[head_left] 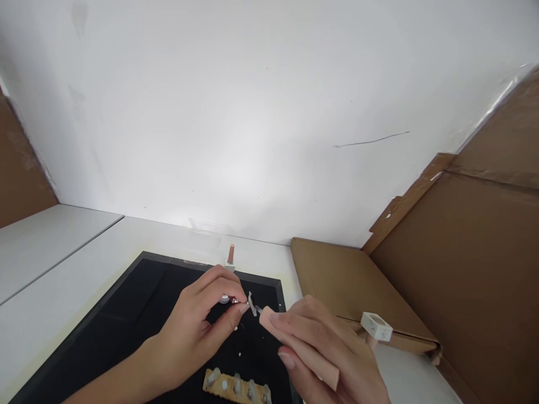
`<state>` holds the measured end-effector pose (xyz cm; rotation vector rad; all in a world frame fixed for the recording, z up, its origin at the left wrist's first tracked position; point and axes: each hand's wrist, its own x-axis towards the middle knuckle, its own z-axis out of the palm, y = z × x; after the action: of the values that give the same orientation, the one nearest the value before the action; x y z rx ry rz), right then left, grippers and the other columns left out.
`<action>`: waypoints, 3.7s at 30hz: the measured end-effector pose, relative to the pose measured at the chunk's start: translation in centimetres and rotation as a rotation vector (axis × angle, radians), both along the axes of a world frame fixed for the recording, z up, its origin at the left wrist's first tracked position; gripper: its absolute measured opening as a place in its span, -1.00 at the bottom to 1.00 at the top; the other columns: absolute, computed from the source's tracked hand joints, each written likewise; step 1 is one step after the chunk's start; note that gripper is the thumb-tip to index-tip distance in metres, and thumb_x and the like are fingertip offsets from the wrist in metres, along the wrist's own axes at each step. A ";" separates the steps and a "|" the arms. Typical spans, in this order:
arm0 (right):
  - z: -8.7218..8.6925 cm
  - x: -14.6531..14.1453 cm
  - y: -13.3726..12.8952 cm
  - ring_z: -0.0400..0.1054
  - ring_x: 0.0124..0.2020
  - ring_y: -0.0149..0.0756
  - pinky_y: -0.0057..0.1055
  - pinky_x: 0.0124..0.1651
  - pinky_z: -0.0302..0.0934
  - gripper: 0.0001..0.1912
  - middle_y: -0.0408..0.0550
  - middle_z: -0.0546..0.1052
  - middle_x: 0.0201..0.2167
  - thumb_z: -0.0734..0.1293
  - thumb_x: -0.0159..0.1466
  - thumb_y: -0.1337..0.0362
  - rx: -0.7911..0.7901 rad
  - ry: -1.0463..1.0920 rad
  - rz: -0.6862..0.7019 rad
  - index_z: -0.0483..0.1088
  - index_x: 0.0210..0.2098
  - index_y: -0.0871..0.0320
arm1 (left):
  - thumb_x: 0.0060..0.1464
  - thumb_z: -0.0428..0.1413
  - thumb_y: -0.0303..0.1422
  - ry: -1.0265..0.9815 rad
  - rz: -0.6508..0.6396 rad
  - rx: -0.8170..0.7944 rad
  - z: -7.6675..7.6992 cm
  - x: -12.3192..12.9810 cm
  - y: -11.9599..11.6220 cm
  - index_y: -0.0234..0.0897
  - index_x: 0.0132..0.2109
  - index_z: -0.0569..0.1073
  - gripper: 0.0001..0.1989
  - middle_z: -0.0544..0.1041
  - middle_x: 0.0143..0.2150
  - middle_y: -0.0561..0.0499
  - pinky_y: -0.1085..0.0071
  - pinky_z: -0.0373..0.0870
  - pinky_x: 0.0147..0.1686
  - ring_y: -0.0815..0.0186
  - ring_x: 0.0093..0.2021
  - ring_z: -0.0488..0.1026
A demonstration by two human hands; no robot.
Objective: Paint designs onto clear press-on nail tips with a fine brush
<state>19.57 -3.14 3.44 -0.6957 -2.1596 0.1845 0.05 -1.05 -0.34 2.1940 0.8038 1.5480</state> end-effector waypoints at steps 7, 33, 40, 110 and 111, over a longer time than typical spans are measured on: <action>0.0 0.2 -0.3 0.33 -0.50 -0.31 -0.39 -0.49 0.28 -0.69 -0.07 0.47 -0.49 0.22 0.21 0.50 0.038 0.055 -0.002 0.37 -0.09 0.10 | 0.11 0.01 -0.65 -0.003 -0.021 -0.046 -0.3 0.0 0.2 -0.24 -0.23 0.37 -0.79 0.39 -0.33 0.03 0.49 0.35 -0.34 0.38 -0.33 0.39; 0.5 0.1 -0.3 0.34 -0.46 -0.31 -0.37 -0.46 0.31 -0.69 -0.05 0.45 -0.46 0.21 0.22 0.49 0.082 -0.003 -0.039 0.34 -0.07 0.12 | 0.04 0.01 -0.66 0.050 0.056 0.012 0.4 0.5 -0.2 -0.25 -0.31 0.35 -0.80 0.41 -0.39 0.04 0.49 0.35 -0.38 0.39 -0.39 0.42; 0.4 -0.2 0.1 0.25 -0.55 -0.34 -0.41 -0.53 0.21 -0.76 -0.13 0.37 -0.58 0.22 0.17 0.54 0.095 -0.102 -0.012 0.35 -0.24 0.13 | 0.04 0.02 -0.65 0.056 0.074 0.046 0.3 0.5 -0.2 -0.26 -0.31 0.35 -0.80 0.42 -0.40 0.04 0.49 0.37 -0.37 0.39 -0.40 0.43; 0.3 -0.1 -0.4 0.26 -0.53 -0.34 -0.40 -0.54 0.21 -0.71 -0.11 0.39 -0.56 0.19 0.17 0.55 0.061 0.030 0.057 0.36 -0.18 0.14 | 0.13 0.06 -0.54 -0.204 -0.128 -0.291 0.1 0.6 -0.1 -0.26 -0.33 0.41 -0.88 0.40 -0.38 0.03 0.46 0.32 -0.36 0.36 -0.36 0.37; 0.2 0.0 -0.3 0.27 -0.53 -0.33 -0.39 -0.54 0.22 -0.69 -0.10 0.40 -0.54 0.20 0.16 0.55 0.070 0.063 0.057 0.37 -0.17 0.14 | 0.14 0.07 -0.52 -0.236 -0.159 -0.312 0.0 0.6 0.0 -0.26 -0.33 0.42 -0.89 0.41 -0.37 0.02 0.46 0.33 -0.36 0.35 -0.35 0.37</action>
<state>19.56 -3.45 3.68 -0.5818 -2.1163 0.1583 0.64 -1.06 -0.30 1.7700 0.7219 1.4583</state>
